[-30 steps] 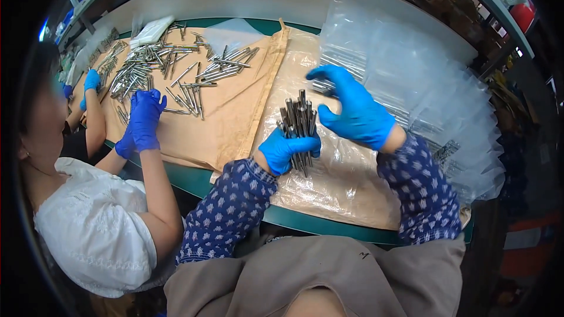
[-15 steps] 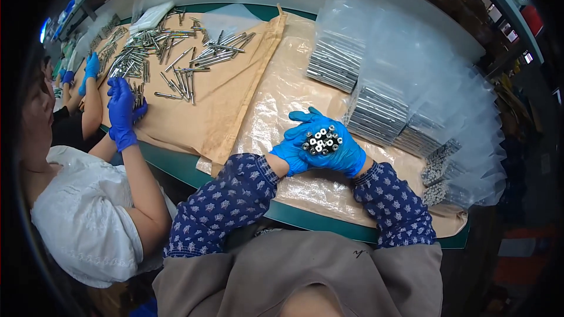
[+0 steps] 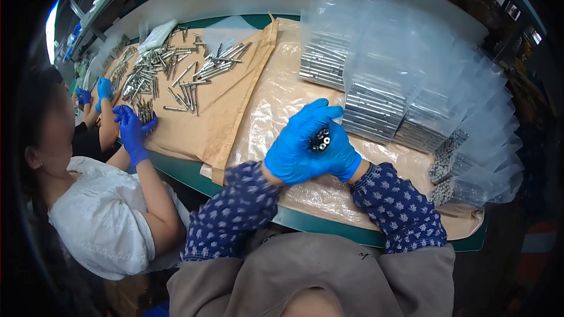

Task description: Counting out sets of small metal pins, bundling them together, and placing them into plastic bags.

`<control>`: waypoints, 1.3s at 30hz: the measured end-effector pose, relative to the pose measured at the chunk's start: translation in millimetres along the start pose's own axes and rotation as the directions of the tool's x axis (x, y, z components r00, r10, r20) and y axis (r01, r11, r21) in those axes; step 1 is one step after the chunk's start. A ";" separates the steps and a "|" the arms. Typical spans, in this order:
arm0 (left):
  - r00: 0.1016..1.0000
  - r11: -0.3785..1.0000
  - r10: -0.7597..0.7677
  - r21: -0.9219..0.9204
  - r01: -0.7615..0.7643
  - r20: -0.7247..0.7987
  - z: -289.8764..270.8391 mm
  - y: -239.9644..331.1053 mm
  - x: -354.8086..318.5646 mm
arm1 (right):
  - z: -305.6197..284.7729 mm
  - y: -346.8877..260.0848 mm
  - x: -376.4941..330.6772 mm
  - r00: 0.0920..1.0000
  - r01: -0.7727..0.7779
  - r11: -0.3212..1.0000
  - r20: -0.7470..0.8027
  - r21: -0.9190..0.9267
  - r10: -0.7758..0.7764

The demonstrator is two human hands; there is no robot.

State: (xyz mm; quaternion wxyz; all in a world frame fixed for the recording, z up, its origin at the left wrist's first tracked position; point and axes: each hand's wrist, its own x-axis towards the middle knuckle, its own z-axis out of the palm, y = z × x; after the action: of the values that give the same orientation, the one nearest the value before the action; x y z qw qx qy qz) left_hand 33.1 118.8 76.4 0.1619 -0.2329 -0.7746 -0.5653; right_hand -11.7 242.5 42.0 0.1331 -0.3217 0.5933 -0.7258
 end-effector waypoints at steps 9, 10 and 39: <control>0.976 0.983 0.183 -0.012 -0.186 -0.120 7.4 -27.5 5.7 | -26.5 15.5 8.8 0.951 0.162 0.912 0.308 -0.378 -0.041; 0.979 0.987 0.157 -0.023 -0.161 -0.130 9.3 -24.5 5.9 | -29.0 13.7 9.4 0.940 0.092 0.939 0.339 -0.330 0.027; 0.959 0.963 0.260 0.108 -0.248 -0.117 34.0 14.3 22.2 | -20.3 -18.8 -17.9 0.979 0.176 0.981 0.114 -0.080 -0.166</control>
State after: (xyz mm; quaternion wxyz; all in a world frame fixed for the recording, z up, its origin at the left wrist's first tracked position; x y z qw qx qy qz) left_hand 22.6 158.7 88.7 0.2938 -0.2853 -0.7513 -0.5176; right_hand -7.3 273.4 52.5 0.0872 -0.4157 0.5874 -0.6889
